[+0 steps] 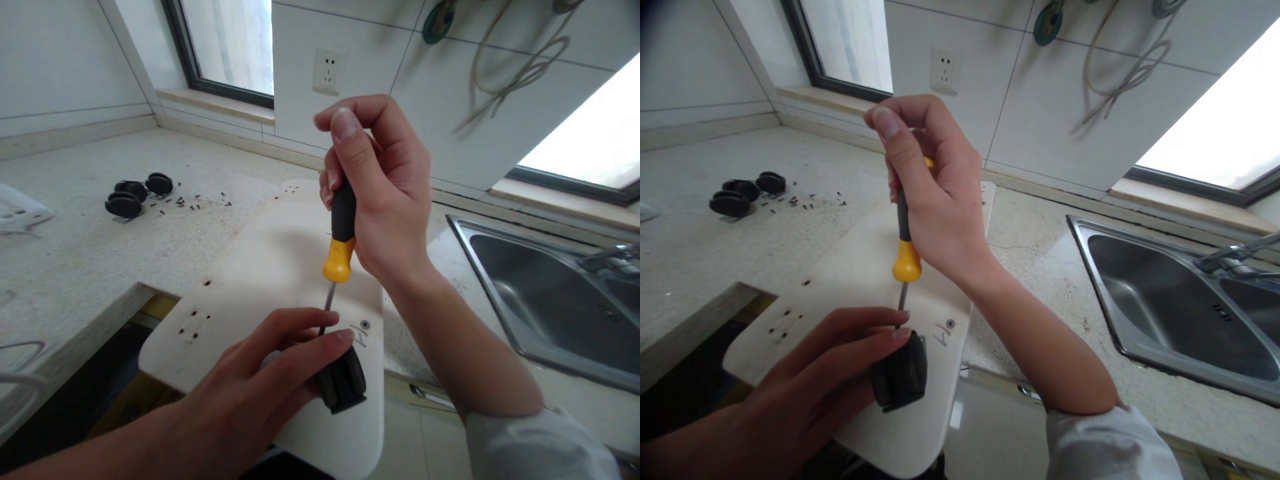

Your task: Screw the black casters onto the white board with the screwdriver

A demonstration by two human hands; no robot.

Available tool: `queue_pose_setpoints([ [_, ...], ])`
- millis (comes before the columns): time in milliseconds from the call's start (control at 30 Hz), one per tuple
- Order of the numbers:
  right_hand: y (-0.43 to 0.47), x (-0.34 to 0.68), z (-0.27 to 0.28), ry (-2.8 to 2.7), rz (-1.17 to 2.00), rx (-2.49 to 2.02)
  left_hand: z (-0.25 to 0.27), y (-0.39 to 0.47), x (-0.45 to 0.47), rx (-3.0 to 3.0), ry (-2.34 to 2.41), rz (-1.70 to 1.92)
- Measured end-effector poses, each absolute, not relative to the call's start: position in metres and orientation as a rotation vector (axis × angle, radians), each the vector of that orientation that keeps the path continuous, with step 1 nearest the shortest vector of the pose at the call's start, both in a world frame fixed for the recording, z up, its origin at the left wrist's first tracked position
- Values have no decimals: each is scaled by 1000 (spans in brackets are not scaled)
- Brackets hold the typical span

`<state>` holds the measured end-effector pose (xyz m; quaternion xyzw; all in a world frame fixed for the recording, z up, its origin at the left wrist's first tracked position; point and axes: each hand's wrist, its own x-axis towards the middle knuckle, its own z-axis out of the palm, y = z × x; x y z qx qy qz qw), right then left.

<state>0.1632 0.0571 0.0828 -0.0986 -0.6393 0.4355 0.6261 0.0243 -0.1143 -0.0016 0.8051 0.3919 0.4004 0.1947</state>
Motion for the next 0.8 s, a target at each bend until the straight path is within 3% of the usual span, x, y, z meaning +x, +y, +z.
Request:
queue_pose_setpoints([
  [333,64,163,79,-1486,992,-246,-12,-113,22,2204,1028,1154],
  [800,71,163,75,-1475,975,-302,-9,-109,25,1977,1286,1068],
])
